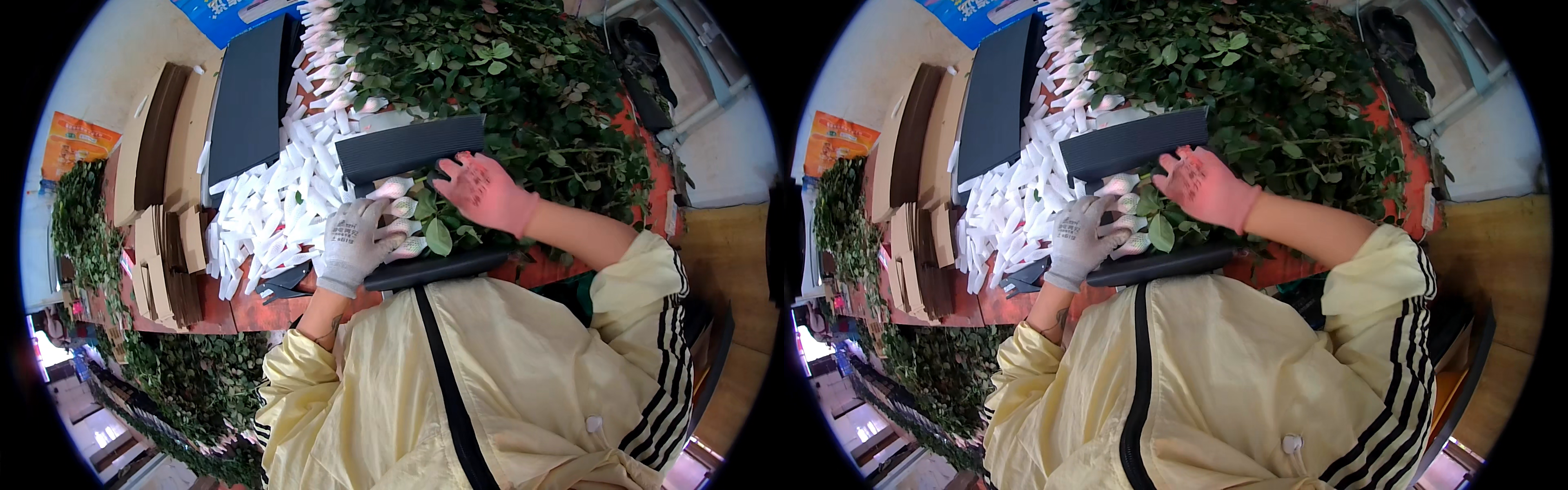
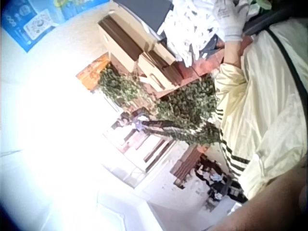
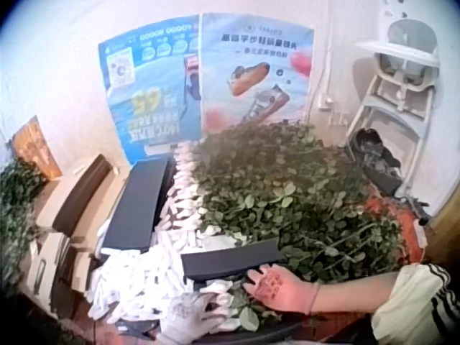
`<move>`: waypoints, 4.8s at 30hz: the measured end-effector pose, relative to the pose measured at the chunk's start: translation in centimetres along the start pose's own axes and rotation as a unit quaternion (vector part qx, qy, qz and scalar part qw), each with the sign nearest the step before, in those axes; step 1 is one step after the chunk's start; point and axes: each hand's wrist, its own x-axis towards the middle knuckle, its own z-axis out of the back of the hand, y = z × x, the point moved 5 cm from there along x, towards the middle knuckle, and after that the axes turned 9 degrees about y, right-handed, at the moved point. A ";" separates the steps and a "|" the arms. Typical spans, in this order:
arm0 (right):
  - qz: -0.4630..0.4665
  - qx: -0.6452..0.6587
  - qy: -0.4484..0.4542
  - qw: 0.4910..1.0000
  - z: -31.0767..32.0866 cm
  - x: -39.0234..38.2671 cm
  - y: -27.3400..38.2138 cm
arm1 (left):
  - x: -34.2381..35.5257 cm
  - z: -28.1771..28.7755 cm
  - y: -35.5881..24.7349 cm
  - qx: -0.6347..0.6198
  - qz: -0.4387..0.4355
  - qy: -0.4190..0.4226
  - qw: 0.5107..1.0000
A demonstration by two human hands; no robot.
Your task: The person organizes pink roses by placing them into black cardboard inserts and then into boxes, handling the flowers and containers by hand.
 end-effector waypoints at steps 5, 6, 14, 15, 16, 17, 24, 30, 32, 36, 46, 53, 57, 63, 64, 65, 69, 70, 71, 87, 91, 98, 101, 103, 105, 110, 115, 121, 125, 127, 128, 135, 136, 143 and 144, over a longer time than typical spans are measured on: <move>0.039 0.160 0.220 0.961 1.4 -0.2 3.7 | -0.7 1.5 -0.4 -0.008 -0.041 0.012 0.999; 0.059 0.178 0.271 0.944 0.4 -0.2 4.1 | -0.7 1.1 -0.3 -0.005 -0.072 0.036 0.997; 0.104 0.224 0.322 0.914 -1.9 0.9 4.4 | 0.6 -1.0 1.2 -0.039 -0.137 0.049 0.989; 0.112 0.217 0.374 0.895 -1.8 1.2 4.7 | 0.6 -1.1 1.4 -0.051 -0.135 0.050 0.988; 0.108 0.219 0.374 0.895 -2.3 0.8 4.6 | 0.4 -1.1 1.4 -0.051 -0.138 0.053 0.988; 0.104 0.228 0.325 0.912 -2.6 0.4 4.5 | 0.3 -1.2 2.6 -0.220 -0.025 0.047 0.974; 0.083 0.185 0.297 0.933 -1.1 0.1 4.8 | -0.3 -3.6 6.2 -0.377 0.215 0.198 0.879; 0.109 0.161 0.227 0.954 -0.4 -0.1 4.9 | 2.2 -3.8 6.4 -0.311 0.246 0.252 0.883; 0.118 0.192 0.246 0.943 -0.8 0.0 4.9 | 2.4 -4.3 6.7 -0.270 0.228 0.239 0.904; 0.123 0.193 0.271 0.935 -1.0 0.7 5.0 | 2.4 -3.6 5.7 -0.213 0.192 0.207 0.935; 0.133 0.242 0.258 0.926 -1.4 1.3 4.9 | 1.9 -3.6 5.7 -0.220 0.185 0.256 0.923; 0.085 0.291 0.301 0.904 -2.5 1.8 5.5 | 2.4 -3.9 5.7 -0.177 0.176 0.302 0.920; 0.107 0.261 0.302 0.911 -2.0 2.4 6.2 | 2.4 -3.8 5.5 -0.184 0.169 0.296 0.922; 0.090 0.311 0.364 0.873 -3.9 1.8 6.1 | 1.9 -4.0 5.8 -0.191 0.170 0.262 0.931; 0.098 0.304 0.327 0.889 -3.6 1.7 6.1 | 1.7 -3.6 5.6 -0.207 0.170 0.263 0.927; 0.102 0.297 0.289 0.904 -3.4 1.5 6.0 | 1.6 -3.0 5.5 -0.221 0.168 0.265 0.923; 0.096 0.282 0.256 0.920 -3.9 0.9 5.9 | 0.0 1.4 4.8 -0.069 0.125 0.302 0.943; 0.104 0.299 0.274 0.908 -3.8 1.3 5.9 | -0.7 1.3 4.3 -0.127 0.125 0.343 0.922; 0.112 0.317 0.292 0.895 -3.7 1.5 5.9 | -1.4 1.1 3.8 -0.183 0.125 0.383 0.897; 0.080 0.335 0.243 0.907 -5.3 0.2 5.9 | -5.0 -3.4 9.0 -0.420 0.083 0.181 0.886; 0.097 0.337 0.274 0.896 -5.2 0.6 5.9 | -8.4 2.3 13.5 -0.309 0.206 0.137 0.918; 0.109 0.283 0.290 0.908 -4.0 0.2 5.9 | -2.6 5.4 -5.4 0.071 -0.097 0.086 0.989; 0.104 0.290 0.296 0.904 -4.2 0.1 6.2 | -3.1 4.6 -6.6 0.005 -0.112 0.085 0.990; 0.120 0.232 0.261 0.929 -4.3 0.0 6.3 | -3.0 3.0 -7.0 0.004 -0.104 0.112 0.988; 0.124 0.254 0.248 0.927 -2.7 0.4 5.4 | -3.6 1.0 -6.0 0.023 -0.053 0.164 0.985; 0.002 0.198 0.196 0.961 0.0 0.4 3.7 | -3.8 0.3 -5.1 -0.016 -0.051 0.199 0.979; 0.068 0.126 0.074 0.987 -1.5 -1.3 5.0 | -4.0 -0.1 -4.8 -0.028 -0.041 0.208 0.977; 0.062 0.182 0.158 0.969 -1.1 0.1 4.4 | -3.8 0.1 -5.0 -0.024 -0.040 0.218 0.975; 0.040 0.172 0.185 0.967 -1.4 0.7 4.8 | -3.9 -0.1 -4.8 -0.023 -0.051 0.208 0.977; 0.038 0.166 0.207 0.964 -1.3 1.2 4.9 | -3.9 -0.1 -4.9 -0.016 -0.054 0.211 0.976; 0.053 0.160 0.235 0.957 -1.4 1.3 5.2 | -3.9 -0.1 -4.8 -0.014 -0.054 0.208 0.977; 0.060 0.170 0.135 0.974 -2.1 0.8 5.0 | -3.6 0.1 -4.5 -0.062 -0.072 0.220 0.971; 0.051 0.179 0.154 0.970 -2.1 0.9 5.0 | -3.7 0.3 -4.4 -0.091 -0.081 0.213 0.969; 0.090 0.161 0.177 0.967 -1.9 0.6 5.3 | -2.8 1.0 -1.9 -0.185 -0.084 0.160 0.966; 0.085 0.166 0.174 0.967 -1.8 0.7 5.1 | -2.2 1.7 -0.9 -0.110 -0.011 0.118 0.987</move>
